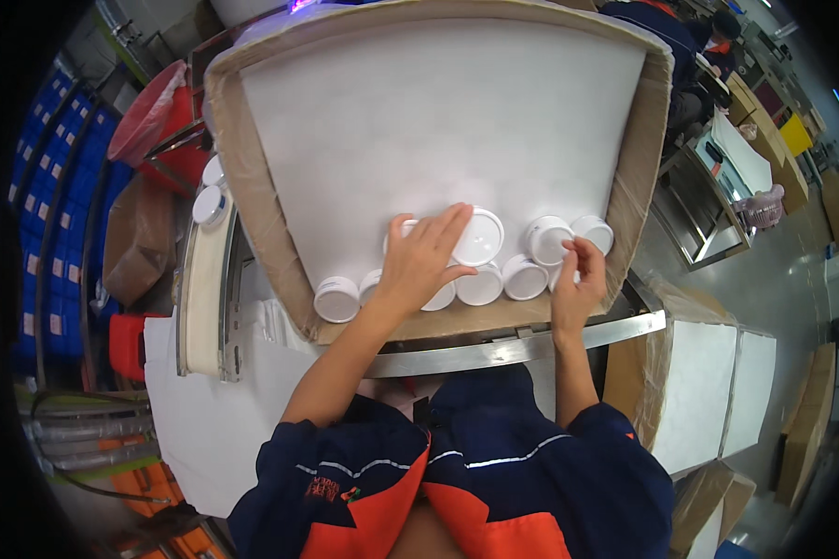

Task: The person packs plastic jars into a cardboard box by hand, arranging the jars in rows, placing a foam sheet over a filled layer, and arranging more jars into rows on top of the sheet.

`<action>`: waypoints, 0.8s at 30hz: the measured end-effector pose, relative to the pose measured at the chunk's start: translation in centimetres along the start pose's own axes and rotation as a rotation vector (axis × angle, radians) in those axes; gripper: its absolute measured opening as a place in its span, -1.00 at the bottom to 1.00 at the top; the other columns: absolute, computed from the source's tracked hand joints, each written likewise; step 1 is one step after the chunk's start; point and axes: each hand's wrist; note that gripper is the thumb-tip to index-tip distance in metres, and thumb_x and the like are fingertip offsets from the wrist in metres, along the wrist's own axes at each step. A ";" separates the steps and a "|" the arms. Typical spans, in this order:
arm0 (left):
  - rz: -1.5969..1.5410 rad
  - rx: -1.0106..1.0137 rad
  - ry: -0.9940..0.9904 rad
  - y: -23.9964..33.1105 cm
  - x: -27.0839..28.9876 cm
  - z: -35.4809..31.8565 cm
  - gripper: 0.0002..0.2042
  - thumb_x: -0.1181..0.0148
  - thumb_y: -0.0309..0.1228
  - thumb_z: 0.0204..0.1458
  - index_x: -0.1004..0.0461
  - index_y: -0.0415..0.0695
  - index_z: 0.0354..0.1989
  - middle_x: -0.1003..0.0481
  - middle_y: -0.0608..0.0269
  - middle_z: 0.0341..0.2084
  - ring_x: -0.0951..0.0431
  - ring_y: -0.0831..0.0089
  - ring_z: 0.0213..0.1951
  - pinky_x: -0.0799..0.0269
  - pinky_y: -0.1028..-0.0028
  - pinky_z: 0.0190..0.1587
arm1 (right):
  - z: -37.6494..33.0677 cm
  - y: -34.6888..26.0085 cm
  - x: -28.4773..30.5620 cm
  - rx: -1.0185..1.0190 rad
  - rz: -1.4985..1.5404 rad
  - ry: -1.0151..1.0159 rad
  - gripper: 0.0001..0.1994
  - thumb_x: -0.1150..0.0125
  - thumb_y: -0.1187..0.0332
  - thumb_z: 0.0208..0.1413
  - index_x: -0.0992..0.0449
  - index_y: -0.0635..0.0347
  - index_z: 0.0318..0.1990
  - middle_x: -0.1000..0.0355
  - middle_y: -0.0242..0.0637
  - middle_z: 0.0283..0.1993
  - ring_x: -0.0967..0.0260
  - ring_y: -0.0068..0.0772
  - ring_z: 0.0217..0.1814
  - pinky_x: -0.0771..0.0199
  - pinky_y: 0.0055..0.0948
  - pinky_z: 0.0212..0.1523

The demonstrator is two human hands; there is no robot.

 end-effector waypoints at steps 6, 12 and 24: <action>0.109 -0.043 -0.190 1.7 -4.3 1.6 -0.18 -0.38 0.00 -0.21 -0.26 -0.06 0.27 -0.34 0.32 0.16 -0.44 0.44 0.01 -0.13 0.11 0.12 | -1.8 3.5 5.4 -0.139 -0.090 0.082 -0.81 -0.02 0.57 0.22 -0.46 0.32 -0.05 -0.50 -0.28 -0.15 -0.42 -0.53 -0.14 -0.40 -0.55 -0.07; 0.105 -0.080 -0.161 2.5 -6.3 0.4 -0.08 -0.42 0.04 -0.29 -0.20 -0.02 0.32 -0.25 0.30 0.26 -0.28 0.42 0.24 -0.04 0.05 0.23 | -2.0 3.0 2.4 -0.026 -0.110 -0.004 -0.79 -0.06 0.58 0.18 -0.45 0.33 -0.04 -0.51 -0.27 -0.16 -0.42 -0.53 -0.20 -0.39 -0.53 -0.12; -0.370 0.475 0.499 -6.0 9.1 -3.3 -0.39 -0.33 -0.48 -0.05 -0.27 -0.22 0.23 -0.27 0.01 0.23 -0.26 0.13 0.24 -0.22 0.32 0.18 | -1.2 0.5 -6.1 0.566 -0.905 -0.487 -0.32 -0.18 -0.03 0.12 -0.19 -0.05 0.37 0.20 -0.04 0.53 0.26 -0.05 0.56 0.44 0.08 0.45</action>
Point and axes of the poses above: each hand's wrist, its own z-axis towards the middle knuckle, its own x-axis out of the back of the hand, y = z × x
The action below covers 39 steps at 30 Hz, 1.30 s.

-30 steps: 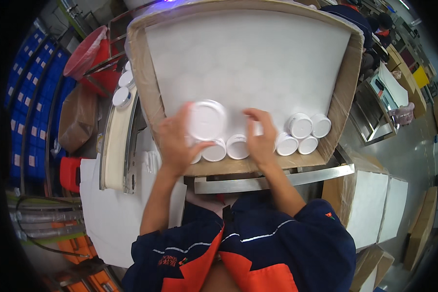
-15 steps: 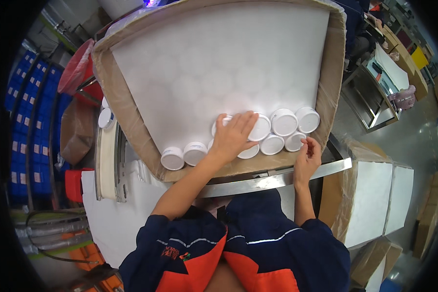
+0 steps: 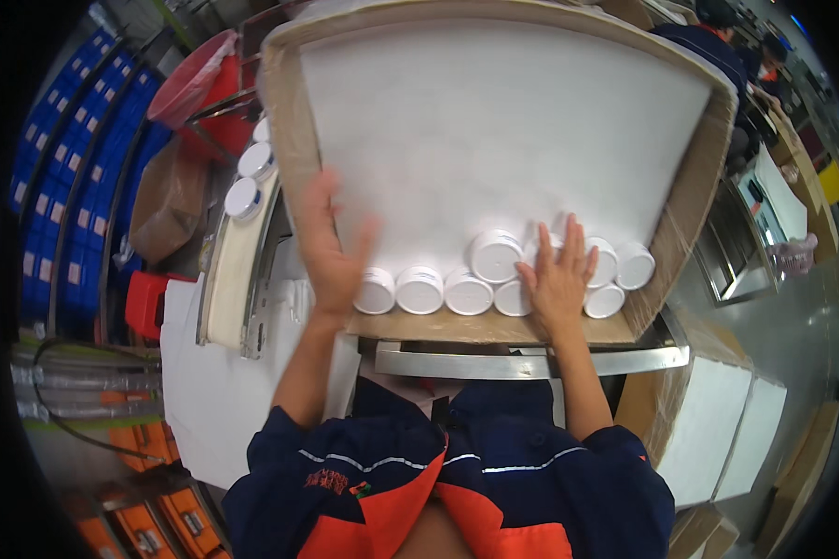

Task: The person packs plastic jars into a cardboard box by hand, arranging the jars in rows, placing a foam sheet over a filled layer, and arranging more jars into rows on top of the sheet.

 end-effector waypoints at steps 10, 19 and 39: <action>0.943 0.244 0.276 -15.2 16.1 8.8 -0.14 -0.25 0.08 0.00 -0.05 -0.15 0.38 0.08 -0.30 0.36 -0.08 -0.24 0.31 -0.02 -0.12 0.27 | -2.9 -9.3 -1.6 0.261 0.399 0.058 -0.32 -0.31 0.12 0.01 -0.27 0.09 0.30 0.00 0.11 0.43 0.07 0.10 0.45 0.21 0.15 0.36; 1.251 0.583 -0.149 -17.0 12.4 9.9 -0.19 -0.10 0.20 0.04 -0.06 0.04 0.40 -0.27 -0.05 0.21 -0.33 0.05 0.21 -0.21 -0.18 0.06 | -3.8 -11.6 -1.4 0.276 0.603 0.061 -0.42 -0.32 0.42 -0.08 -0.31 0.28 0.16 -0.20 0.04 0.29 -0.15 0.07 0.20 -0.05 0.01 0.20; 0.660 -0.649 -0.641 -3.1 -0.9 -2.2 -0.13 -0.33 0.08 -0.36 -0.32 0.01 0.25 -0.38 0.38 0.15 -0.44 0.51 -0.05 -0.17 0.17 0.09 | 2.5 -8.3 3.3 0.023 0.782 0.187 -0.58 -0.20 0.51 0.07 -0.35 0.35 0.12 -0.36 0.05 0.05 -0.31 0.01 0.06 -0.30 -0.16 0.08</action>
Point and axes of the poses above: each hand's wrist, its own z-axis towards the middle knuckle, its own x-axis out of the back of the hand, y = z × x
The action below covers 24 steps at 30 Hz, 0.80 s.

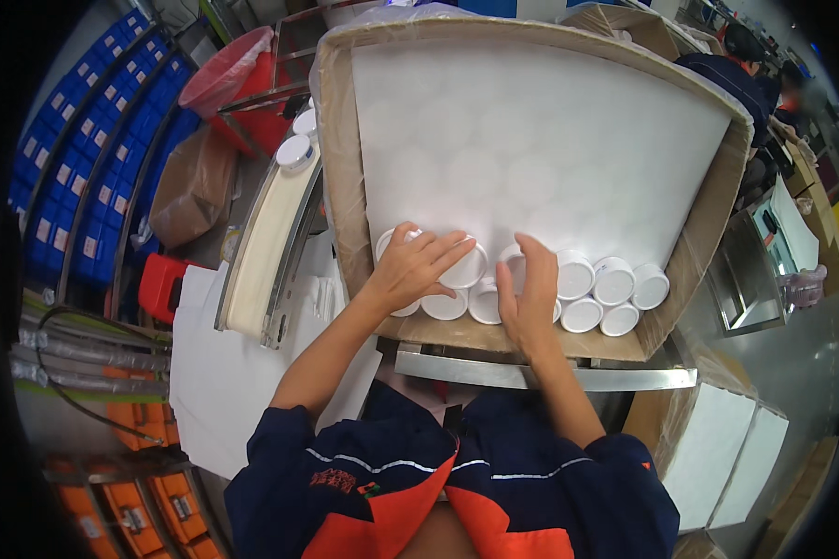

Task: The person packs plastic jars into a cardboard box by hand, arranging the jars in rows, placing a foam sheet over a filled layer, and arranging more jars into rows on top of the sheet.

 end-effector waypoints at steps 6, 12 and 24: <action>-0.140 0.102 -0.079 1.1 -1.3 -0.2 -0.08 -0.32 0.14 -0.33 -0.25 -0.02 0.30 -0.34 0.32 0.19 -0.38 0.41 0.10 -0.07 0.11 0.17 | -2.8 1.0 0.4 0.060 -0.113 0.009 -0.53 -0.26 0.48 0.03 -0.34 0.33 0.13 -0.35 0.05 0.08 -0.29 0.08 0.10 -0.27 -0.13 0.11; -0.279 0.230 0.108 0.8 -1.5 -1.9 -0.12 -0.33 0.06 -0.14 -0.14 -0.06 0.36 -0.15 0.15 0.35 -0.13 0.19 0.36 0.19 0.04 0.34 | -0.9 -1.6 -2.4 0.169 -0.199 -0.169 -0.43 -0.35 0.28 -0.02 -0.35 0.15 0.19 -0.21 -0.03 0.28 -0.17 -0.01 0.27 -0.07 0.03 0.24; -0.537 0.540 0.484 -1.9 5.5 -4.3 -0.45 -0.33 -0.43 0.00 -0.31 -0.31 0.17 -0.42 -0.09 0.04 -0.45 0.12 0.09 -0.35 0.30 0.15 | -1.8 -2.2 -5.4 0.219 -0.391 -0.243 -0.39 -0.36 0.24 -0.03 -0.35 0.07 0.23 -0.18 -0.07 0.30 -0.15 -0.04 0.31 0.01 0.08 0.31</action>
Point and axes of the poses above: each hand's wrist, its own z-axis towards the middle knuckle, its own x-axis out of the back of the hand, y = z × x
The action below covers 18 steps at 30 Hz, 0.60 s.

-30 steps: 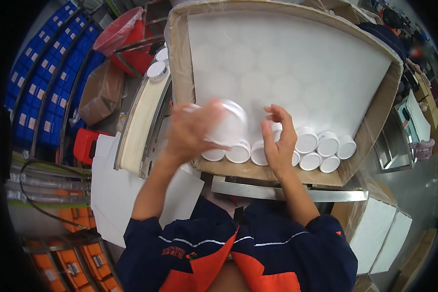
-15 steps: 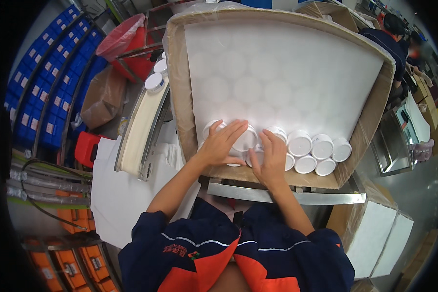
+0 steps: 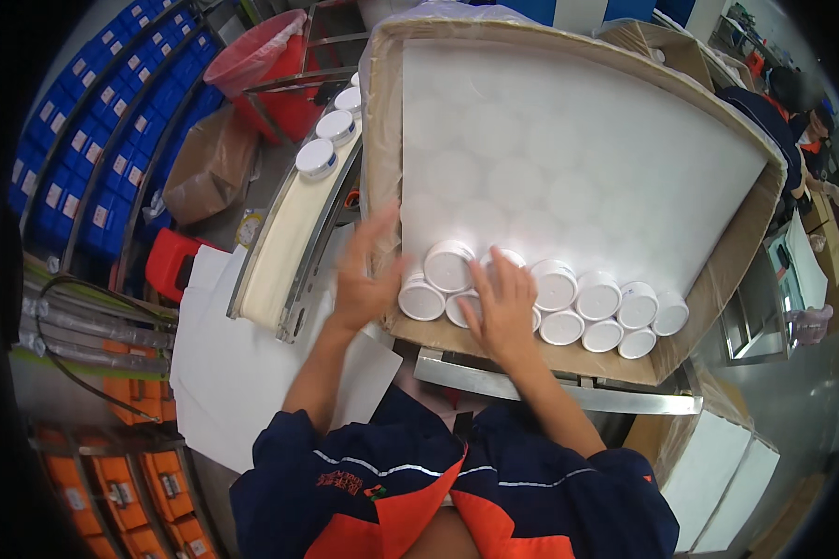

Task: The person packs plastic jars into a cardboard box by hand, arranging the jars in rows, placing a foam sheet over a filled layer, and arranging more jars into rows on top of the sheet.

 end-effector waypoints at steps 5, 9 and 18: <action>0.177 0.088 0.436 -5.9 7.4 9.8 -0.52 -0.26 -0.34 0.07 -0.35 -0.21 0.16 -0.32 -0.14 0.18 -0.40 0.03 0.14 -0.28 0.21 0.19 | -5.2 -1.3 -2.4 0.283 0.364 -0.039 -0.49 -0.33 0.44 -0.09 -0.40 0.34 0.09 -0.39 -0.07 0.04 -0.36 -0.07 -0.07 -0.34 -0.14 -0.07; 0.941 0.567 0.247 -16.7 6.0 10.7 -0.16 -0.20 0.09 0.04 -0.05 -0.17 0.37 -0.10 -0.20 0.33 -0.15 -0.07 0.33 -0.05 -0.14 0.25 | -4.7 -1.8 -2.2 0.354 0.427 -0.019 -0.55 -0.30 0.51 -0.14 -0.43 0.40 -0.01 -0.45 -0.11 -0.14 -0.38 -0.14 -0.24 -0.35 -0.24 -0.23; 1.040 0.644 -0.051 -18.7 4.3 11.5 -0.40 -0.07 0.06 0.13 -0.28 0.00 0.27 -0.44 0.07 0.11 -0.40 0.15 0.15 -0.19 -0.14 0.06 | -4.4 -1.1 -2.1 0.267 0.483 -0.028 -0.55 -0.26 0.60 -0.24 -0.45 0.39 -0.06 -0.44 -0.11 -0.25 -0.37 -0.11 -0.30 -0.37 -0.24 -0.27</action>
Point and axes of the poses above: each hand's wrist, its own z-axis towards the middle knuckle, its own x-axis out of the back of the hand, y = z × x
